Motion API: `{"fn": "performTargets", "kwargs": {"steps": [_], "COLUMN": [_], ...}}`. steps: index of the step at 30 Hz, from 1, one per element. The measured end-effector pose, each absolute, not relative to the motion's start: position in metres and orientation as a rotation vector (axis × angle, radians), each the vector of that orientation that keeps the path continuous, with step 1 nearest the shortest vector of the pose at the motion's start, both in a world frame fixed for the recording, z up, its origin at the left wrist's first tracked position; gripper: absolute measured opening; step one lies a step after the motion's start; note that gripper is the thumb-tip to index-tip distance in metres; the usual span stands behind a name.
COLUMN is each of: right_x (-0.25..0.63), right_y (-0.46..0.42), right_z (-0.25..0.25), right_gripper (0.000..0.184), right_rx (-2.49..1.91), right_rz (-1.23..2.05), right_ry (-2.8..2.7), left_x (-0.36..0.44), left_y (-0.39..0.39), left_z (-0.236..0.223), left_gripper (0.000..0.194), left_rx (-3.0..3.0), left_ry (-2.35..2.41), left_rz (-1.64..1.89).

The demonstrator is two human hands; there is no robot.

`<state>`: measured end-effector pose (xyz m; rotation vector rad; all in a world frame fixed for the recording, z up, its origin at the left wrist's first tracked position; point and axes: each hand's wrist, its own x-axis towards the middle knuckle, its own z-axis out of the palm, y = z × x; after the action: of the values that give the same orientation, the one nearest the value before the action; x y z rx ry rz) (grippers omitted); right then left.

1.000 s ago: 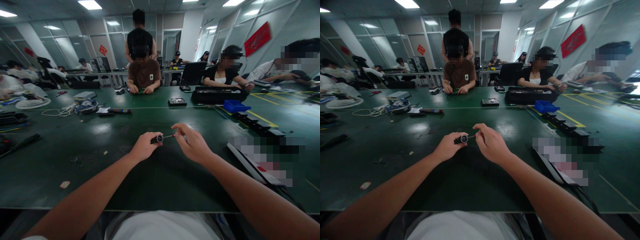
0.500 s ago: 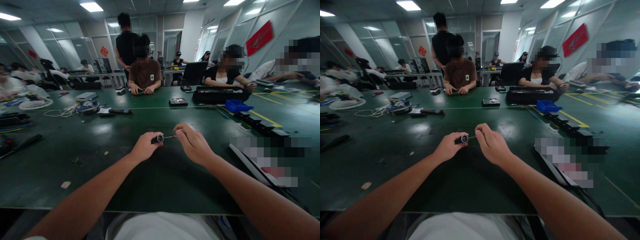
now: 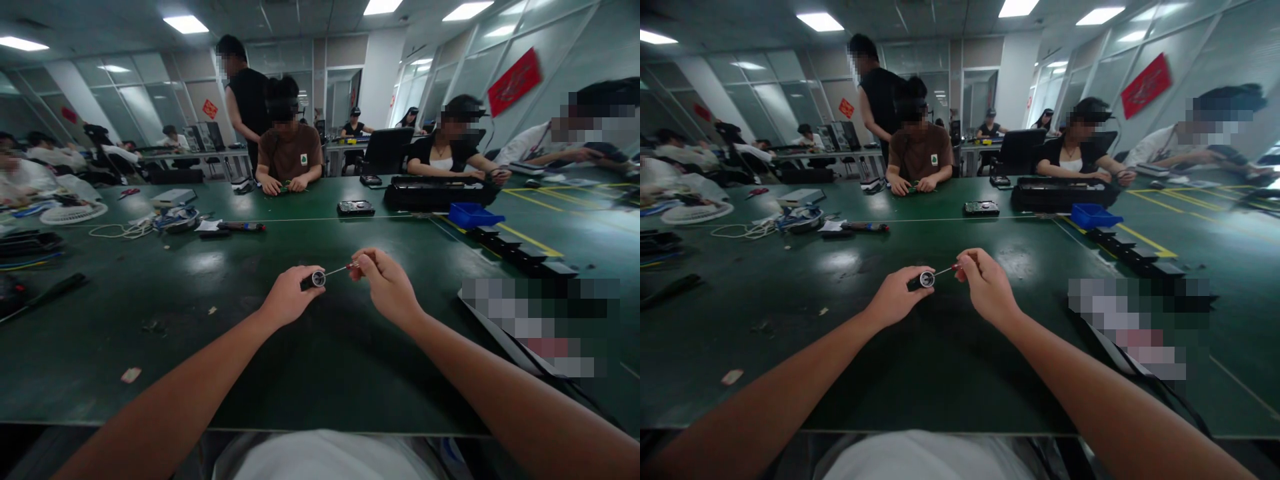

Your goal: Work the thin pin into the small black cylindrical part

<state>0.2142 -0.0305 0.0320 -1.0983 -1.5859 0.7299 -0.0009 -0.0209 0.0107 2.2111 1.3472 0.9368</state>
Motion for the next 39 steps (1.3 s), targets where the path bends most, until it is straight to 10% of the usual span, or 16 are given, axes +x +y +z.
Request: {"fn": "performTargets", "kwargs": {"steps": [5,39], "right_x": [0.216,0.213], "right_y": [-0.018,-0.045], "right_z": [0.025,0.044], "right_gripper": [0.026,0.017], "right_rx": [-1.007,-1.096], "right_rz": [1.141,0.412], "right_ry": [-1.185,-1.971], "left_x": [-0.002,-0.006], "left_y": [-0.022,-0.018], "left_z": [0.015,0.008], "left_gripper": [0.033,0.036], "left_rx": [2.238,2.170], "left_ry": [1.317,1.390], "left_rz": [0.897,0.919]}}
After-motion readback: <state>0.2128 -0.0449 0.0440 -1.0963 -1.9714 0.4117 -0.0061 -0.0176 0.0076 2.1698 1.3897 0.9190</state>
